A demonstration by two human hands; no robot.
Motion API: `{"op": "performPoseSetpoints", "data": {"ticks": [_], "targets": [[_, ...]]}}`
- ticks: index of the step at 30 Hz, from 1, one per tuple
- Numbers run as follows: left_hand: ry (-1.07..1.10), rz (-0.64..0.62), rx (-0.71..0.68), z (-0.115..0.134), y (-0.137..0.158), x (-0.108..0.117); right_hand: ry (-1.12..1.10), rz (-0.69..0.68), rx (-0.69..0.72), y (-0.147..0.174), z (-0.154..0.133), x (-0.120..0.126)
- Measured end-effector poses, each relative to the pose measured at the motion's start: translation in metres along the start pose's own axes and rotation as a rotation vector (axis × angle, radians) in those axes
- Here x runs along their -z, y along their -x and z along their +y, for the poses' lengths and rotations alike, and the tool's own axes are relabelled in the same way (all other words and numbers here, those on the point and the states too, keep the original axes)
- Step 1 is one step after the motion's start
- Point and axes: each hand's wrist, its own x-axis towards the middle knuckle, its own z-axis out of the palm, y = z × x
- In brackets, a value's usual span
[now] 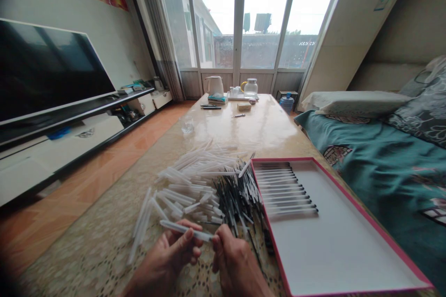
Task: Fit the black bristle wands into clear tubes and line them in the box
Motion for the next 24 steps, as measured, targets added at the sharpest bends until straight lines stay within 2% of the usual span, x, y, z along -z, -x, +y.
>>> {"op": "performPoseSetpoints", "data": {"ticks": [6,12,17,19,21,24], "targets": [[-0.004,-0.018,-0.008,-0.001,0.001,0.001,0.04,0.024,0.031,0.001,0.001,0.0],[-0.046,-0.06,-0.049,-0.001,0.002,0.0,-0.108,-0.027,-0.006,0.0,-0.006,0.001],[-0.165,-0.115,-0.1,0.005,0.004,-0.002,-0.505,-0.15,-0.26,-0.002,-0.014,0.005],[-0.192,-0.118,-0.119,0.007,0.004,-0.003,-0.559,-0.173,-0.307,-0.002,-0.014,0.007],[-0.201,-0.107,-0.122,0.008,0.004,-0.003,-0.486,-0.14,-0.288,0.0,-0.012,0.008],[-0.236,-0.093,-0.134,0.006,0.003,-0.002,-0.226,0.008,-0.112,0.001,-0.01,0.007]]}}
